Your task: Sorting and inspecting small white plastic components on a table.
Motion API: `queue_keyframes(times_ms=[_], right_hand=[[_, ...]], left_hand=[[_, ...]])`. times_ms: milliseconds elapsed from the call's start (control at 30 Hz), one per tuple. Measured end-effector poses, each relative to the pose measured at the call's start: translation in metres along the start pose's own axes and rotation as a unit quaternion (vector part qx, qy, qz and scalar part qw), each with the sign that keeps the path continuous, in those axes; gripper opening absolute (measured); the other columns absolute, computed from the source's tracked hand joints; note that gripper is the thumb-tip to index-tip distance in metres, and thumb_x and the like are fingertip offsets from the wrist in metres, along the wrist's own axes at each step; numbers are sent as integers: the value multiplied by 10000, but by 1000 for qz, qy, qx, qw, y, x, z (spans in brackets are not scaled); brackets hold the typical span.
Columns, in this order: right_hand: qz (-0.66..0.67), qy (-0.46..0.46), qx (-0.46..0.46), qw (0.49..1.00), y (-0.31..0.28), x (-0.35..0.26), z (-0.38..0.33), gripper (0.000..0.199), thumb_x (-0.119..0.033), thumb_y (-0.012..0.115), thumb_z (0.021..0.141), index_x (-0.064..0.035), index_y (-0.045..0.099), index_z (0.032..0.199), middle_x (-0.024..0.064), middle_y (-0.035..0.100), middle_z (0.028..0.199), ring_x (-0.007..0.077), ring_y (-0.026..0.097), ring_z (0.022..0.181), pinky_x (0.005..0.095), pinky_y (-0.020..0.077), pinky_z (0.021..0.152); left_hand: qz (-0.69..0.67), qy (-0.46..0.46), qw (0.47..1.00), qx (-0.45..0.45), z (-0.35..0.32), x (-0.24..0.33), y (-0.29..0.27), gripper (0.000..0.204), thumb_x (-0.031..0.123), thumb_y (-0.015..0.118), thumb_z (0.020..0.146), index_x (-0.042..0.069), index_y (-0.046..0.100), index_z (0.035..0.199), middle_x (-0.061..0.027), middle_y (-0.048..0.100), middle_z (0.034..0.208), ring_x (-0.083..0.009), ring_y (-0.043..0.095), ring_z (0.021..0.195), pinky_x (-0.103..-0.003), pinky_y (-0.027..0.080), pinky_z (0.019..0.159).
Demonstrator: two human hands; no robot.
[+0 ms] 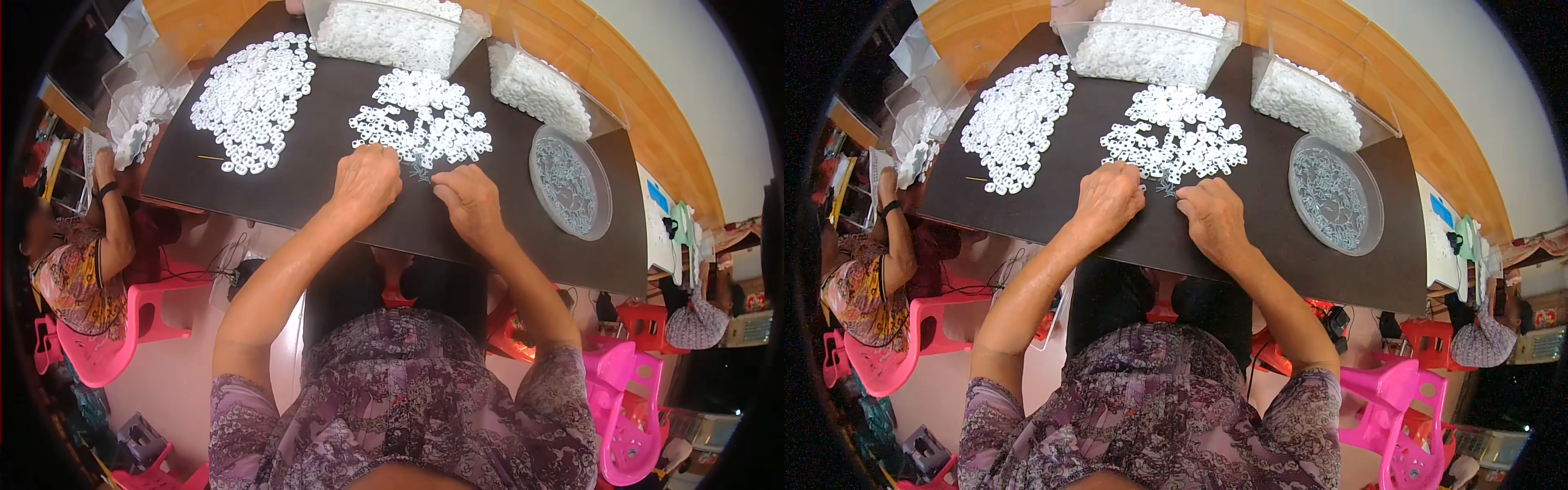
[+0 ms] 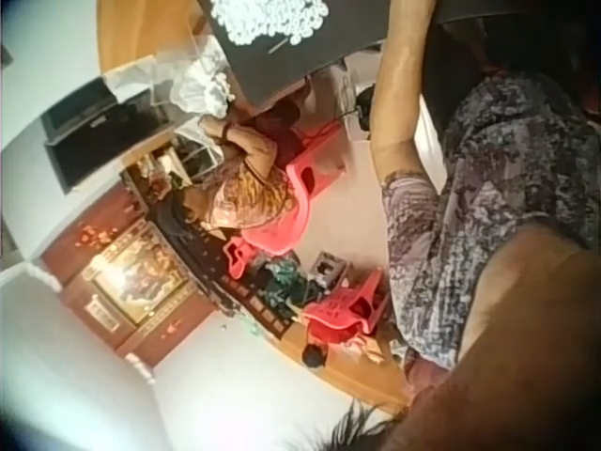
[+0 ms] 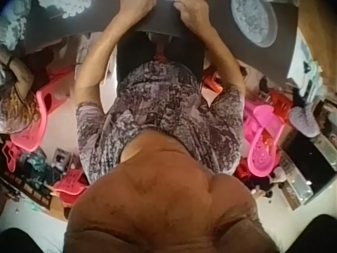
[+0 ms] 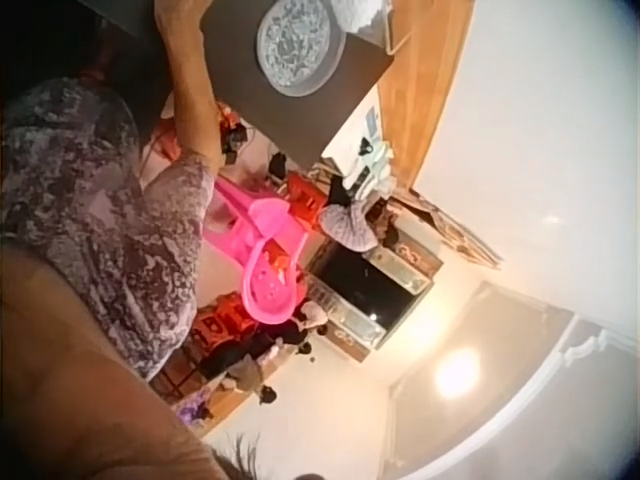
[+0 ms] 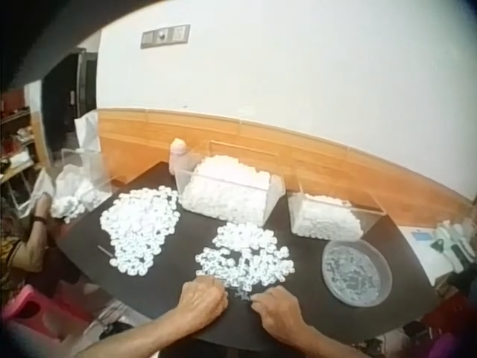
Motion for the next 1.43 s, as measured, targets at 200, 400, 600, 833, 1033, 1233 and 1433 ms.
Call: queue_keyframes(times_ms=[200, 400, 600, 833, 1033, 1233, 1433], right_hand=[[-81, 22, 8, 996, 15, -3, 3, 79, -85, 681, 710, -51, 629, 759, 85, 581, 724, 280, 554, 716, 385, 446, 636], [-106, -26, -3, 994, 23, -4, 7, 78, -55, 645, 716, -55, 567, 718, 87, 559, 713, 295, 542, 705, 406, 438, 616], [-35, -10, 27, 999, 17, 4, 3, 72, -32, 624, 712, -53, 562, 741, 100, 547, 692, 305, 540, 673, 411, 428, 581], [30, 50, 11, 998, 3, 3, 2, 71, -34, 635, 738, -42, 572, 769, 96, 543, 668, 255, 542, 597, 363, 437, 556], [83, 128, -24, 988, 6, 11, -4, 87, -35, 649, 756, -28, 590, 820, 81, 570, 706, 161, 554, 612, 285, 452, 577], [146, 158, -25, 976, 8, 13, -7, 98, -7, 641, 783, -19, 603, 872, 29, 579, 739, 84, 529, 650, 235, 453, 596], [215, 211, -26, 953, 15, 12, -9, 172, -8, 644, 796, -31, 632, 966, -5, 596, 781, 53, 520, 675, 194, 454, 633]], left_hand=[[-1, 64, 992, 111, -13, 4, 0, 83, 61, 620, 738, 31, 544, 724, -122, 556, 719, -303, 574, 704, -405, 474, 593], [-86, 42, 984, 153, -28, 1, -9, 107, 37, 618, 743, 41, 523, 693, -125, 521, 695, -286, 551, 695, -398, 460, 544], [41, 122, 984, 124, -35, 15, -11, 108, 19, 652, 678, 25, 552, 720, -96, 492, 717, -260, 524, 689, -344, 461, 578], [25, 166, 984, 60, -33, 11, -14, 137, 39, 670, 659, 23, 562, 742, -90, 481, 729, -259, 516, 722, -337, 462, 609], [-42, 25, 999, 13, -19, 7, -11, 144, 68, 683, 668, 39, 578, 763, -111, 534, 772, -294, 553, 766, -393, 463, 646], [5, 33, 999, -35, -17, 14, -10, 130, 64, 660, 698, 33, 546, 752, -125, 544, 784, -321, 558, 784, -418, 458, 667], [-2, 19, 998, -62, -19, 12, -9, 176, 51, 629, 731, 21, 544, 883, -147, 549, 866, -319, 552, 845, -408, 458, 715]])
Point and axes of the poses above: each hand's wrist, its own z-axis towards the middle knuckle, its own y-axis out of the palm, x = y × z, the point moved 3 cm from there along z, towards the middle knuckle
